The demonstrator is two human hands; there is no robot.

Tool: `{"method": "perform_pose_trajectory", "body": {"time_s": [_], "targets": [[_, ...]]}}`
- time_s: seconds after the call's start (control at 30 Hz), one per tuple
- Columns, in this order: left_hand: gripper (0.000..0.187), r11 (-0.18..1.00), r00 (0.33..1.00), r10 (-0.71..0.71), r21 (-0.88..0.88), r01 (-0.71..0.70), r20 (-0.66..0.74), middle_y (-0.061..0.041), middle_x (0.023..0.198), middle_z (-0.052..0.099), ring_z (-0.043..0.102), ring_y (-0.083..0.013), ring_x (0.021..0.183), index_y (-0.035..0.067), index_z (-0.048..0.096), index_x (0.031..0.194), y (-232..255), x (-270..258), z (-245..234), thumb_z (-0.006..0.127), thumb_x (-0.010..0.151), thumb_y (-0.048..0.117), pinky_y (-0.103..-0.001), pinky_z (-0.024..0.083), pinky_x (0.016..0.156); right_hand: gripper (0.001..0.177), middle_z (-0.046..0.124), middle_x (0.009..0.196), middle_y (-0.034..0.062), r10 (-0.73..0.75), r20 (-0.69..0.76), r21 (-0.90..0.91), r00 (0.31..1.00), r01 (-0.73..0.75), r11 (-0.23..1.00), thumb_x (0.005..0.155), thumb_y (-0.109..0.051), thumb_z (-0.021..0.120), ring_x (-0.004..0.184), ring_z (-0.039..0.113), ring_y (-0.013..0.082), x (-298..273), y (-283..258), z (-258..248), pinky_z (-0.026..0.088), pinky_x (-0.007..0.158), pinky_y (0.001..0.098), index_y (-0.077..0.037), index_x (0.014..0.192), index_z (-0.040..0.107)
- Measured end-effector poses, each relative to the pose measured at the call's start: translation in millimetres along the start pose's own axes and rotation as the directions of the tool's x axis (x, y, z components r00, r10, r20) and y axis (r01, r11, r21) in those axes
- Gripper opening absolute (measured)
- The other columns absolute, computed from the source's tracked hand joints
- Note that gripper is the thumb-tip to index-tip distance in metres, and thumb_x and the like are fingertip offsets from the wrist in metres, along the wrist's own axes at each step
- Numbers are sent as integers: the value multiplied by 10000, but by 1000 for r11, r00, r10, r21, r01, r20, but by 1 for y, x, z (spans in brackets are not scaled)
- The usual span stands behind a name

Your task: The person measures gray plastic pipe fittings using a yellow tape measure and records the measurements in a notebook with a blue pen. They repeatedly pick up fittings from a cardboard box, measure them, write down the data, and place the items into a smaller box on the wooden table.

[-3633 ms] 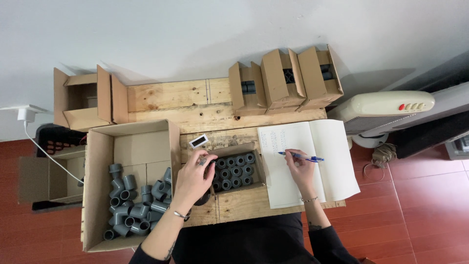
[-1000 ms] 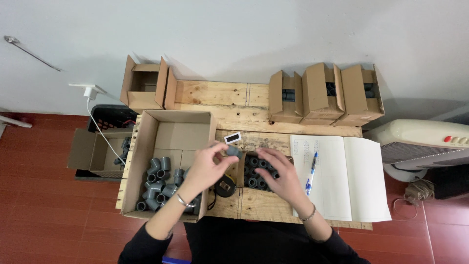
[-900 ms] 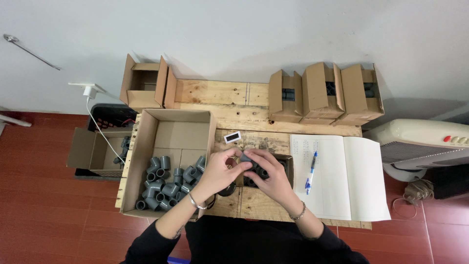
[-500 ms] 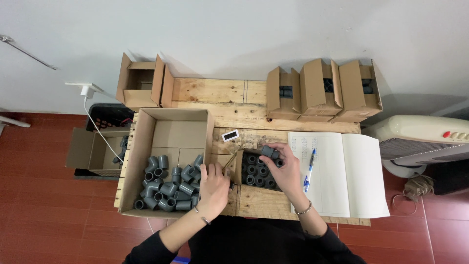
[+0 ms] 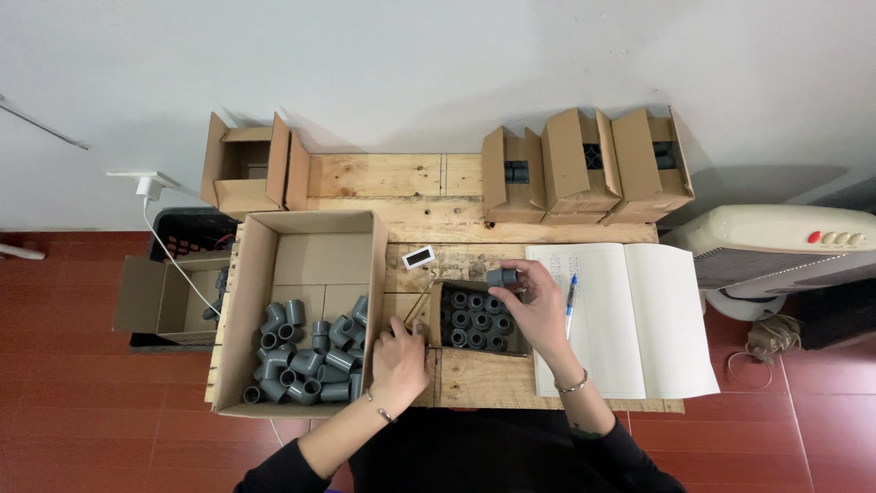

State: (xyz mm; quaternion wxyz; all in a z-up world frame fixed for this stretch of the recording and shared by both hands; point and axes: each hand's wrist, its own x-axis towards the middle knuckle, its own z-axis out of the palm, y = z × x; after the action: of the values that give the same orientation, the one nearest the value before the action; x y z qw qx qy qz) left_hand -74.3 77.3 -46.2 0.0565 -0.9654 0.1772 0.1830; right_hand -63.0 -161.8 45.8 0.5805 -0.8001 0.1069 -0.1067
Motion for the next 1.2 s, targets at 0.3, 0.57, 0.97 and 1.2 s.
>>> {"method": "perform_pose_trajectory", "body": {"time_s": [0.3,0.57,0.97,1.2], "targets": [[811,954,997,54,-297,-36,54,-240,1293,449,653,-346,1028,137,404,1515,-24,-41,-154,735,872,504,-468,622,888,458,639,1136,12,-13,3,20,1000,12,1000,835,-96,832,843,580,110,4,18,-6,549,852,234,-165,1276,729],[805,278,881,465,-930,-243,-91,-282,1271,603,638,-421,1068,82,534,1426,-36,-11,-164,833,694,237,-525,573,907,556,634,1138,145,-148,-99,30,984,152,988,783,63,832,1031,693,254,10,15,-3,577,968,408,-64,1311,712],[950,137,833,551,-978,-155,-55,-177,1294,612,596,-256,1059,112,506,1512,-36,10,-150,879,663,321,-431,562,887,442,737,1103,111,-210,-179,-71,961,200,977,760,47,853,991,744,265,12,-2,-8,587,931,409,-55,1175,743],[950,148,828,558,-976,-161,-52,-161,1296,611,603,-241,1039,122,519,1507,-39,15,-150,904,662,324,-407,573,871,427,750,1101,115,-207,-177,-61,962,199,978,753,51,855,974,748,272,13,3,-6,581,924,421,-50,1153,747]]}}
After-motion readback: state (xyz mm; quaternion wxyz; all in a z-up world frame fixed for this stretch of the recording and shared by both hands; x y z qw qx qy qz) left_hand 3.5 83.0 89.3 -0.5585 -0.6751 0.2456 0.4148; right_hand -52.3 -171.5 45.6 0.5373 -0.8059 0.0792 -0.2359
